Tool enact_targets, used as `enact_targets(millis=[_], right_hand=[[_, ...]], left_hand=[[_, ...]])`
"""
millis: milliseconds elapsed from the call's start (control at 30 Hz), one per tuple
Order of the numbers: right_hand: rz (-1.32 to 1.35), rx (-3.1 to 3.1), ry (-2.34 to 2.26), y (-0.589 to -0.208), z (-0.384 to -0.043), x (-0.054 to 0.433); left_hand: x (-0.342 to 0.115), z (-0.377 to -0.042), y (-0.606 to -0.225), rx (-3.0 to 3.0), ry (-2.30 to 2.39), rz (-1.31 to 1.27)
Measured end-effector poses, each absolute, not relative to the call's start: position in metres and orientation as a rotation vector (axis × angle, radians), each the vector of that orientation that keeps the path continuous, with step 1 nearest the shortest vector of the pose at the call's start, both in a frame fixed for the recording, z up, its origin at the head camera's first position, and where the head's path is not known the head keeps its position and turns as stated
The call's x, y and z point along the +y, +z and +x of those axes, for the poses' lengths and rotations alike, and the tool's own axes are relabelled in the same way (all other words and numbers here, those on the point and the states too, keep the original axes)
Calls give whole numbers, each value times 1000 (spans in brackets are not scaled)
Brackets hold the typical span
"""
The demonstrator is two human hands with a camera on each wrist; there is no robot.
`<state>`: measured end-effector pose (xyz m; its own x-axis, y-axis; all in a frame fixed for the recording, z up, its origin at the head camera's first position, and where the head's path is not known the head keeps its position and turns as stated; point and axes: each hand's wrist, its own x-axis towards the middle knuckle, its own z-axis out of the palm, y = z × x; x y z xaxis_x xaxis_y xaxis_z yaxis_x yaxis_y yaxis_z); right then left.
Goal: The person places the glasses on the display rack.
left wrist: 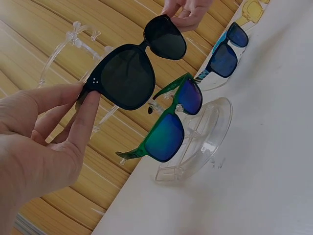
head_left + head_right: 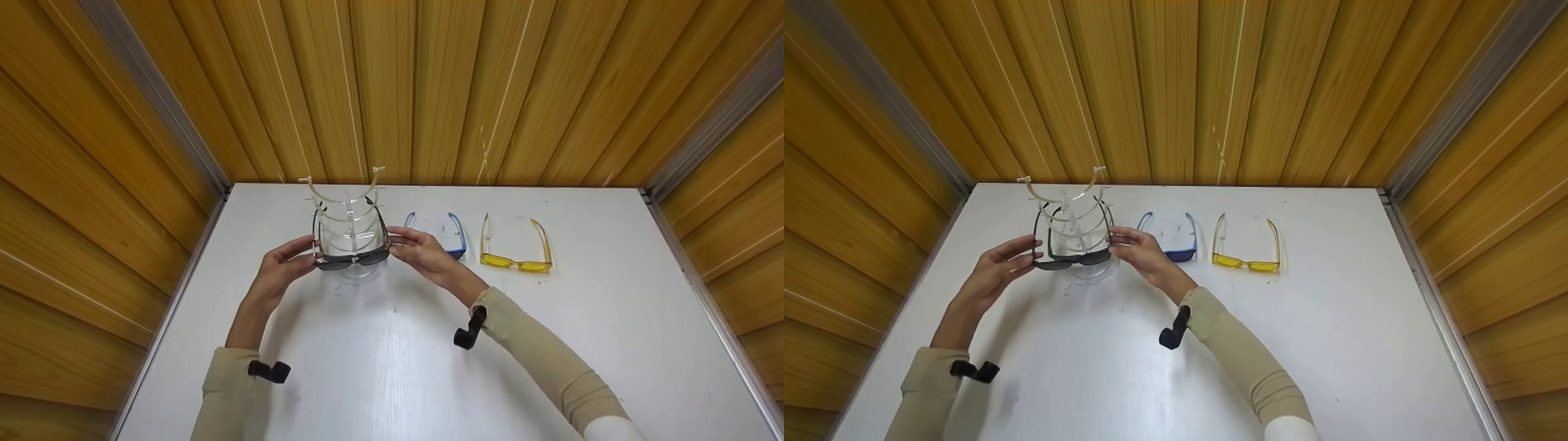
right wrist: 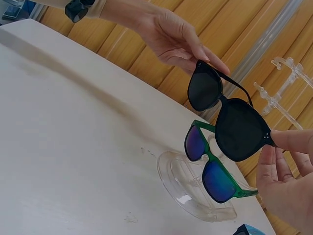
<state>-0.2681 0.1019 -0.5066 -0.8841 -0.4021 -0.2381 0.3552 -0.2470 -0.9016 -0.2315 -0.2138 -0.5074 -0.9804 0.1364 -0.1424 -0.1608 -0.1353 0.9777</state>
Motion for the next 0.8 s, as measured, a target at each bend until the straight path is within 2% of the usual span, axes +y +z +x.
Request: enact_targets(millis=[467, 800], right_hand=[[28, 1600, -2199, -489, -296, 88], [-22, 1679, -2113, -496, -304, 84]], left_hand=[[-214, -268, -506, 1869, 2272, -148], [-212, -280, -515, 1894, 2269, -256]])
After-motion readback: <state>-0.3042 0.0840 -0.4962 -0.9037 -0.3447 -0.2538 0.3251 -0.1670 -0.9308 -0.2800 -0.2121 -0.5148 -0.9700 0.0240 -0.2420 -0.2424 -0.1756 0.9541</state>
